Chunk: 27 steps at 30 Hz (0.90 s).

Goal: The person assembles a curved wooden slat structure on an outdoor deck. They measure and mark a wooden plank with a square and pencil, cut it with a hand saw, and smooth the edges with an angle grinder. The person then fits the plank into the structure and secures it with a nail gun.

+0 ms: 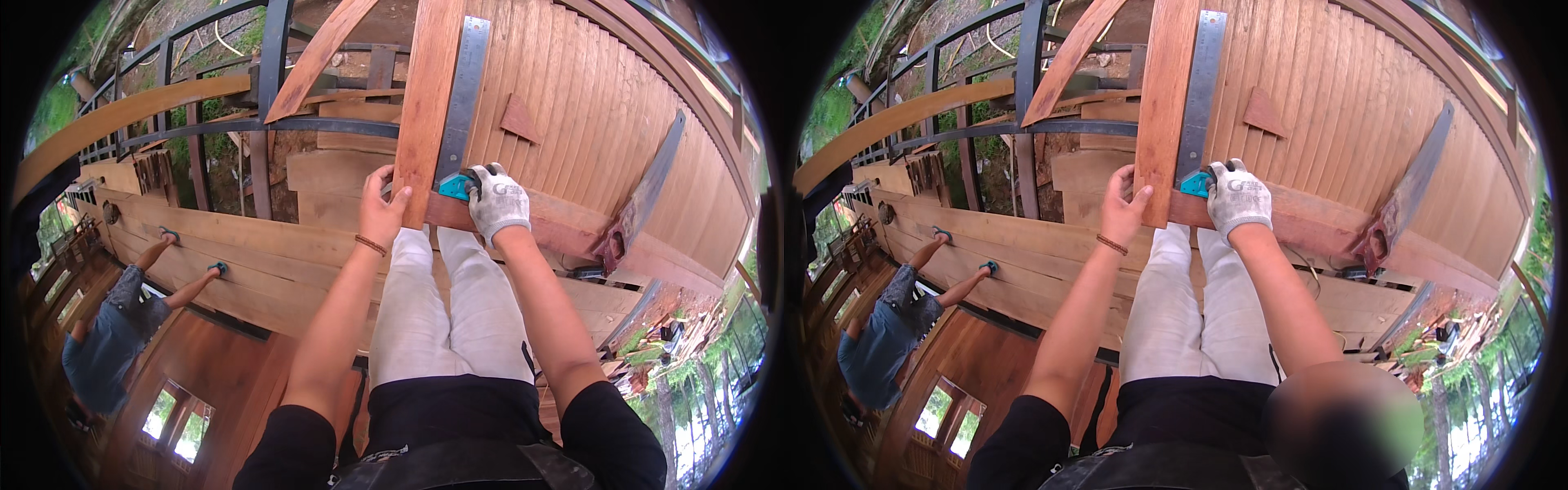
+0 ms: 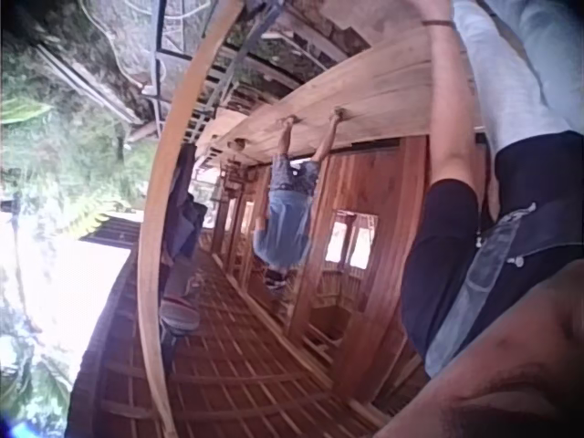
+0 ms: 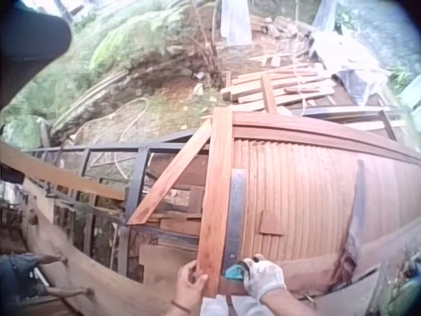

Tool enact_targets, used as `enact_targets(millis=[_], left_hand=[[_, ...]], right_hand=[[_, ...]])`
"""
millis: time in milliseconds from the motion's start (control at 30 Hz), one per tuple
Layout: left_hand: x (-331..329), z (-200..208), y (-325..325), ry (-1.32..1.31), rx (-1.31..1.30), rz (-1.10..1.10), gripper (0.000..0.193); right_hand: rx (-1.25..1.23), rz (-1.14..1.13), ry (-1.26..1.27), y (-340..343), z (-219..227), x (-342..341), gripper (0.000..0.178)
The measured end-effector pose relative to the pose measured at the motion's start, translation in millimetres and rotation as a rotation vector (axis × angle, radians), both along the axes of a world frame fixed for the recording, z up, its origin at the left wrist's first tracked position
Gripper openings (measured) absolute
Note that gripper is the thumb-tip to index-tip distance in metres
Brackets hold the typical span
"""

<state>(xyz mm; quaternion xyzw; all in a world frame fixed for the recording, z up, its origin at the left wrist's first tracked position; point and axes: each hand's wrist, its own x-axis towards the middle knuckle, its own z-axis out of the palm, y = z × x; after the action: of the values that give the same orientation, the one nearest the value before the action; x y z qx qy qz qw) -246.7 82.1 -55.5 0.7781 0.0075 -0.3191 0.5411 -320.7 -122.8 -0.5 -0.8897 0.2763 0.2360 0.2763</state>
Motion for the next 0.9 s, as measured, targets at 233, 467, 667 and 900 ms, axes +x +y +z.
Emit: enact_targets(millis=[233, 467, 667, 900], left_hand=[[-3.8, -2.2, -0.9, -0.006, -0.012, -0.010, 0.046], [2.9, 1.7, 0.6, -0.085, 0.071, -0.100, 0.052], [11.7, 23.2, -18.9, -0.354, 0.222, -0.299, 0.069], [6.6, 21.1, -17.9, -0.289, 0.240, -0.282, 0.072]], right_hand=[[-0.005, -0.041, -0.167, 14.4, -13.5, -26.2, 0.031], [-0.048, -0.104, -0.213, 9.9, -11.7, -28.5, 0.035], [-0.146, -0.090, -0.030, 3.9, 0.2, -10.2, 0.027], [0.062, -0.462, 0.023, -4.8, -1.6, 25.6, 0.041]])
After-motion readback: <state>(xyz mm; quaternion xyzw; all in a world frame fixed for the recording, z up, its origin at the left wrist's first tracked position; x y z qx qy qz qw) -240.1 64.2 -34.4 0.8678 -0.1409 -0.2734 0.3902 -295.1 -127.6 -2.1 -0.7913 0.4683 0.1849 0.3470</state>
